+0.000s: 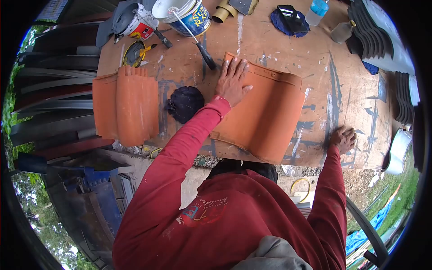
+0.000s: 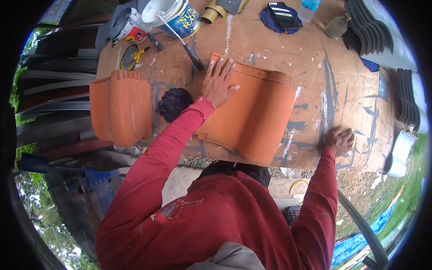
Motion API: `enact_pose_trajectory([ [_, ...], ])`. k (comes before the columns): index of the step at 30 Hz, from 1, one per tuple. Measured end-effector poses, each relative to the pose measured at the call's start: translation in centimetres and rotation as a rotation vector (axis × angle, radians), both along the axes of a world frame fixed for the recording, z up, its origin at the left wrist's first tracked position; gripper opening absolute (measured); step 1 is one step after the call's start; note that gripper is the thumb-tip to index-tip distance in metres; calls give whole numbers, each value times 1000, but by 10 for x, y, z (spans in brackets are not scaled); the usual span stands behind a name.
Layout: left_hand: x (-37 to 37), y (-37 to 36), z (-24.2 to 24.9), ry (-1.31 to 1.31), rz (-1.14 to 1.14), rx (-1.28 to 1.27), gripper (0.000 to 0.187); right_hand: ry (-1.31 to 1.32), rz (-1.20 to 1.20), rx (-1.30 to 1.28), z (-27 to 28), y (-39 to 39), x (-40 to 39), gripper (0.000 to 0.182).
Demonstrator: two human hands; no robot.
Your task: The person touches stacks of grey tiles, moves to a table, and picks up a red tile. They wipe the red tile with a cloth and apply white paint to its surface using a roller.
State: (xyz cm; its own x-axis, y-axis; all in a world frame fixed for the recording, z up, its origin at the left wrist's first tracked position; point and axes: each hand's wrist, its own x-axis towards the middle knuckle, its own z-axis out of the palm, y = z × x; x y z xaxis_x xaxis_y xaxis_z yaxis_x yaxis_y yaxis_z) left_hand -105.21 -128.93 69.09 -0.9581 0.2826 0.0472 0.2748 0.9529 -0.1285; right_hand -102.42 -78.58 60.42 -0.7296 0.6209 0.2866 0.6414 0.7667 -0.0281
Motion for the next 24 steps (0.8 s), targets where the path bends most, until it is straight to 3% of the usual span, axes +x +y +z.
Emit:
enact_pose_trajectory([
  [3,33,-6,-17,82,116,-78,78,13,17,-14,2,-4,-2,65],
  [9,191,29,-41,-178,23,292,76,-171,2,24,-5,2,-2,75],
  [12,257,30,-66,-114,-29,380,72,-178,29,81,-8,3,-1,73],
  [14,284,10,-71,-123,-185,404,58,-174,33,80,-6,1,-4,73],
  [16,298,-19,-66,-55,-166,589,37,-191,34,130,-8,1,-1,72],
  [19,279,-60,-39,289,143,596,28,-134,65,101,-15,7,0,70],
  [20,261,-77,-40,326,322,549,36,-193,38,92,-5,-1,-1,70],
  [22,208,-100,-29,350,610,414,69,-160,34,-64,14,-11,0,72],
  [24,167,-127,-70,343,765,312,72,-128,41,-85,16,-11,1,72],
])
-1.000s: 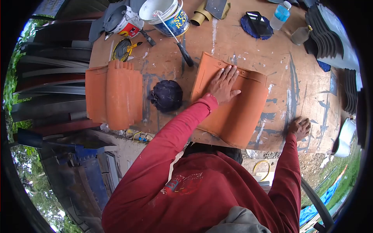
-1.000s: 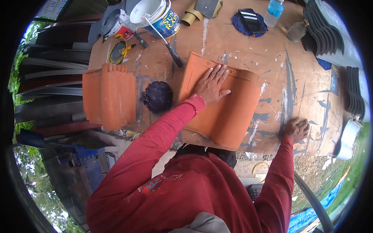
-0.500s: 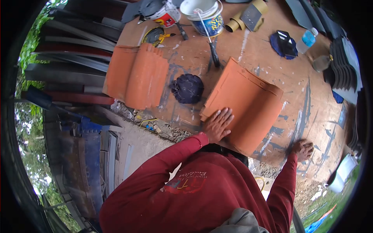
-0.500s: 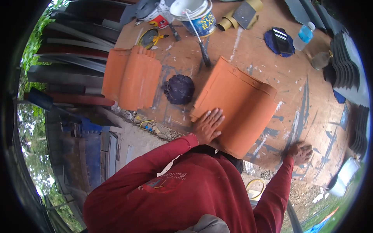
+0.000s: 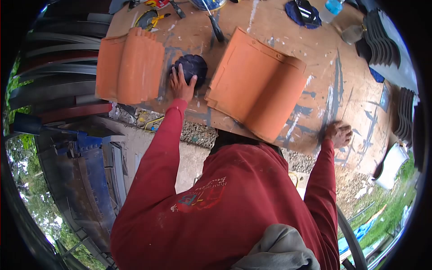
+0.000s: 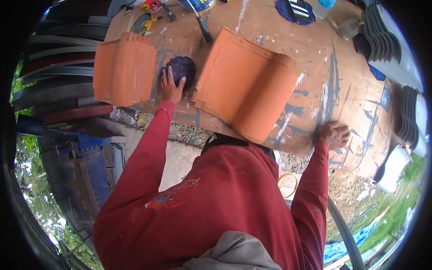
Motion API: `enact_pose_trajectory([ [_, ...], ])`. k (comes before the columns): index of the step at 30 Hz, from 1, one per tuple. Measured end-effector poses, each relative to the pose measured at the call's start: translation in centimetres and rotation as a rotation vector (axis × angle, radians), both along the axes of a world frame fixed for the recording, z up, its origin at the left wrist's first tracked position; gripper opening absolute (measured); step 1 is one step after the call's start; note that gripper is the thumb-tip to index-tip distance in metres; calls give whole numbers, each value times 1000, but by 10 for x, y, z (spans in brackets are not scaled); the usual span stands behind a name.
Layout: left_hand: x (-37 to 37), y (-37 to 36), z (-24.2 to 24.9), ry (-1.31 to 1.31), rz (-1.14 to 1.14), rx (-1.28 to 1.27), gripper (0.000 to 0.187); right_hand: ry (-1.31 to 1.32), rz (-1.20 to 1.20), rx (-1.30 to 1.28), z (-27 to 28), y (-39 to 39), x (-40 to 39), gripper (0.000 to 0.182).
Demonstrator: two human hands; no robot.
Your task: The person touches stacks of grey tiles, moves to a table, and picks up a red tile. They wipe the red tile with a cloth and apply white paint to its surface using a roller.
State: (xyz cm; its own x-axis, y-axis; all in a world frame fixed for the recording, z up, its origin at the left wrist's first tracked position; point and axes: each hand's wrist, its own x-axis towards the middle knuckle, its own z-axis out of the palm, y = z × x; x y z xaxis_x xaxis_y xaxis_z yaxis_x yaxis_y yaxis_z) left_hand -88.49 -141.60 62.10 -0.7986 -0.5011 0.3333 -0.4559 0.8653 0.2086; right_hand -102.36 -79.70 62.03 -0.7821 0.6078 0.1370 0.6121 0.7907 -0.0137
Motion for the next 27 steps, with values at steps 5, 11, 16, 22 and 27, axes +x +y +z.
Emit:
enact_pose_trajectory([
  [5,-14,-22,-9,-13,27,10,61,145,20,-12,-8,0,-2,68],
  [11,-79,15,53,236,-209,694,48,146,46,-22,-9,1,2,64],
  [16,-122,80,77,60,-483,607,51,143,28,-39,-8,6,2,68],
  [22,35,92,38,51,-347,453,55,198,38,-26,-16,10,3,69],
  [27,87,91,23,-20,12,487,51,226,38,9,-23,12,1,70],
])
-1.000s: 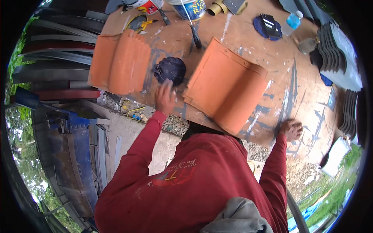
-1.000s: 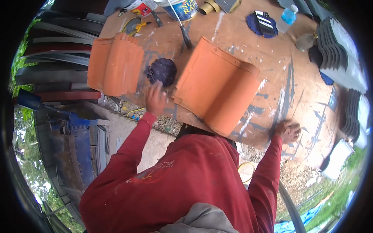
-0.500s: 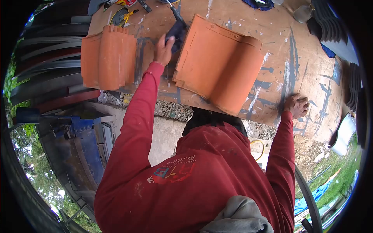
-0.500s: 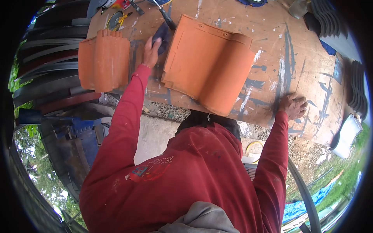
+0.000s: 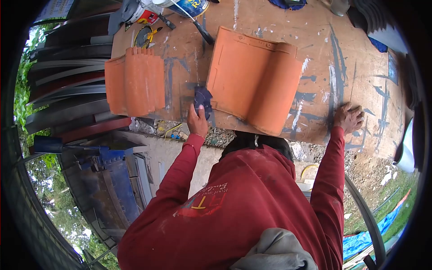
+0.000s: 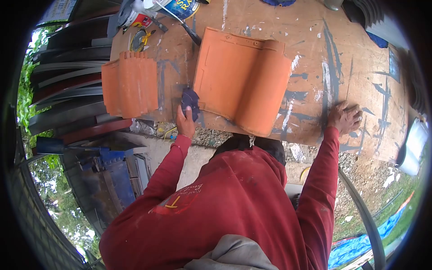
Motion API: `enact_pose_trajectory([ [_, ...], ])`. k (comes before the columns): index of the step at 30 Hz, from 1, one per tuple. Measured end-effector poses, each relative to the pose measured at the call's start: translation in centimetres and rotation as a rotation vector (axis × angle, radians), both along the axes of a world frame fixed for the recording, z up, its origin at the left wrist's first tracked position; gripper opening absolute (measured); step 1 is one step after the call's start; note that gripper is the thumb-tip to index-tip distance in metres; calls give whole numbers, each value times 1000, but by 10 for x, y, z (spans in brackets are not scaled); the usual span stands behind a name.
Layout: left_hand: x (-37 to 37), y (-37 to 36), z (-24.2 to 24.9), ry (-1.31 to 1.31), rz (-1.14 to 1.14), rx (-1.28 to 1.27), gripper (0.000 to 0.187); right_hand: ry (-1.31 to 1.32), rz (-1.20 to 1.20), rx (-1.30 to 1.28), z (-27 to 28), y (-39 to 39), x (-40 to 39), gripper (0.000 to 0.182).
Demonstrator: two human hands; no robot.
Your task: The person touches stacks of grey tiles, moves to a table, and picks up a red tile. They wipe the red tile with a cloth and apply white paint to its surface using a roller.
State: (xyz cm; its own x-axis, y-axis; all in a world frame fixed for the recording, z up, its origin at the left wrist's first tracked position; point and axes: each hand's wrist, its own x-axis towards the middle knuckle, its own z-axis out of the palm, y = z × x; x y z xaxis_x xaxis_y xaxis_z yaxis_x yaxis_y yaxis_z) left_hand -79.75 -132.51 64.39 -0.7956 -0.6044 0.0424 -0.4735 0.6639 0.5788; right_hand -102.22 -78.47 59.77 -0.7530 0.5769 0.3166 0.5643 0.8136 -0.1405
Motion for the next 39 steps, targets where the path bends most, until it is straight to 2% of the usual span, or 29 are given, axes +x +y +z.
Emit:
enact_pose_trajectory([
  [1,-18,8,4,195,62,-168,49,-5,9,0,5,-1,1,70],
  [3,-54,15,29,170,25,-114,51,-90,34,-15,14,-5,2,70],
  [5,-56,12,33,147,-18,-59,53,-80,27,-37,10,-6,4,70],
  [7,-53,-2,9,48,-89,114,53,-42,0,-61,8,-3,-1,70],
  [9,-34,-36,-24,-12,-95,102,52,-47,9,-25,-3,2,0,71],
  [11,-19,-58,-22,-106,-115,87,51,-14,-18,-39,-3,4,0,71],
  [13,-16,-69,-10,-257,12,318,49,24,-17,-63,-6,0,2,71],
  [15,-49,-44,39,-123,-150,112,50,21,-20,-83,-4,0,1,71],
  [17,-91,-17,50,122,-272,-85,52,-20,-23,-99,3,0,1,72],
  [19,-124,11,53,252,-571,-429,55,-56,-40,-99,3,-3,2,72],
  [20,-133,23,47,142,-648,-524,56,26,-22,-57,2,-4,2,68],
  [22,-143,61,30,-18,-629,-725,57,119,-7,-9,0,-5,1,65],
  [23,-141,80,22,-18,-667,-715,57,126,-6,-1,-1,-5,2,65],
  [24,-136,97,11,14,-725,-541,57,133,0,19,-5,-3,2,66],
  [25,-130,113,2,45,-774,-365,58,-11,-19,-87,9,-5,3,75],
  [26,-117,125,-3,46,-799,-350,58,4,-23,-65,5,-4,3,74],
  [27,-97,132,-4,85,-837,-149,58,-9,-22,-73,4,-3,3,74],
  [28,-79,132,2,126,-864,46,59,-16,-15,-85,9,-4,5,73],
  [30,-51,116,35,73,-1026,259,55,35,7,-64,-5,1,12,73],
  [31,-38,96,42,-39,-1049,250,52,75,40,-44,-13,2,8,74],
  [34,-24,48,65,-263,-1082,294,45,4,245,-220,2,-7,45,71],
  [35,-23,41,72,-214,-1065,294,45,-10,312,-332,16,-21,67,65],
  [37,-17,28,83,-143,-696,278,45,-6,445,-506,27,-59,115,59],
  [38,-13,16,74,-111,-671,288,45,-22,457,-699,49,-94,141,62],
  [39,-8,1,54,-7,-460,215,45,-6,504,-737,47,-127,165,64],
])
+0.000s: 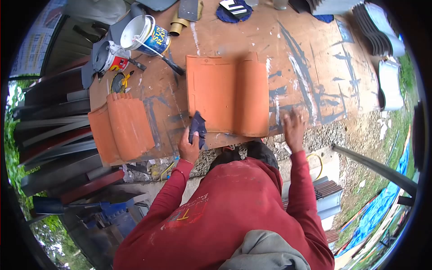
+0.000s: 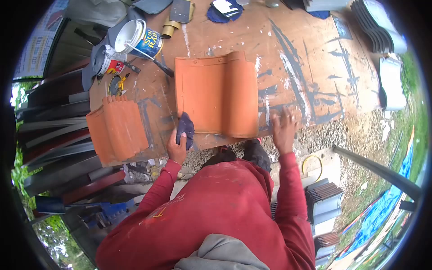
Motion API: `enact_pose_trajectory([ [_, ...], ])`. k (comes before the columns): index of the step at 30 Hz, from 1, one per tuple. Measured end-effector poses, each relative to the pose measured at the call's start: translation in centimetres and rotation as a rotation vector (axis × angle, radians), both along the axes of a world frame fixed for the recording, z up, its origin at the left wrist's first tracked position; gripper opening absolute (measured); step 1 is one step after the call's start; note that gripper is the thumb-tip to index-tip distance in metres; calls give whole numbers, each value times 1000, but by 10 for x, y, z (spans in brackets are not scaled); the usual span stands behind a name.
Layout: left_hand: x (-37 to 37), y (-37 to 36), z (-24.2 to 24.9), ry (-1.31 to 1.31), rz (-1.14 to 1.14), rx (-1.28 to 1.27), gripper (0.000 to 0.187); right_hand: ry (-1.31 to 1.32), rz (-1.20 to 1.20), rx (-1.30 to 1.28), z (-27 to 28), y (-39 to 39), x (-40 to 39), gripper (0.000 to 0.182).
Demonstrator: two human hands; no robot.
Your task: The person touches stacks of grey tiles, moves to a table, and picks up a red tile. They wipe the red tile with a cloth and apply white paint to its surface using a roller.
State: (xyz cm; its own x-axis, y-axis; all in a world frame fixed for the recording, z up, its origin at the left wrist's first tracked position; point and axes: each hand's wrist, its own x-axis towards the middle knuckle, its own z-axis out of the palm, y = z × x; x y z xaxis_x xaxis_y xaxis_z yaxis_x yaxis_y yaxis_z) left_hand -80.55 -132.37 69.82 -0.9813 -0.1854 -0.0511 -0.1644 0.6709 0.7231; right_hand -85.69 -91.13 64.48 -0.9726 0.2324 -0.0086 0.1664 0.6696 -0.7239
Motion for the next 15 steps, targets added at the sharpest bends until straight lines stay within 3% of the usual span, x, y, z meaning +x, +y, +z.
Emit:
enact_pose_trajectory([
  [1,3,-13,-15,90,219,-51,45,10,61,55,12,-36,21,69],
  [3,9,-33,-23,124,277,-79,46,-84,160,130,19,-93,49,84],
  [5,13,-50,-33,167,365,-129,47,66,155,171,4,-124,55,101],
  [7,19,-65,-47,215,498,-37,49,20,257,320,25,-116,37,120],
  [9,18,-77,-51,154,611,-9,58,166,440,320,22,-98,14,117],
  [11,13,-83,-44,210,502,-116,66,260,661,464,26,-83,-2,107],
  [15,2,-101,-40,282,461,-341,71,271,778,527,35,-82,-15,95],
])
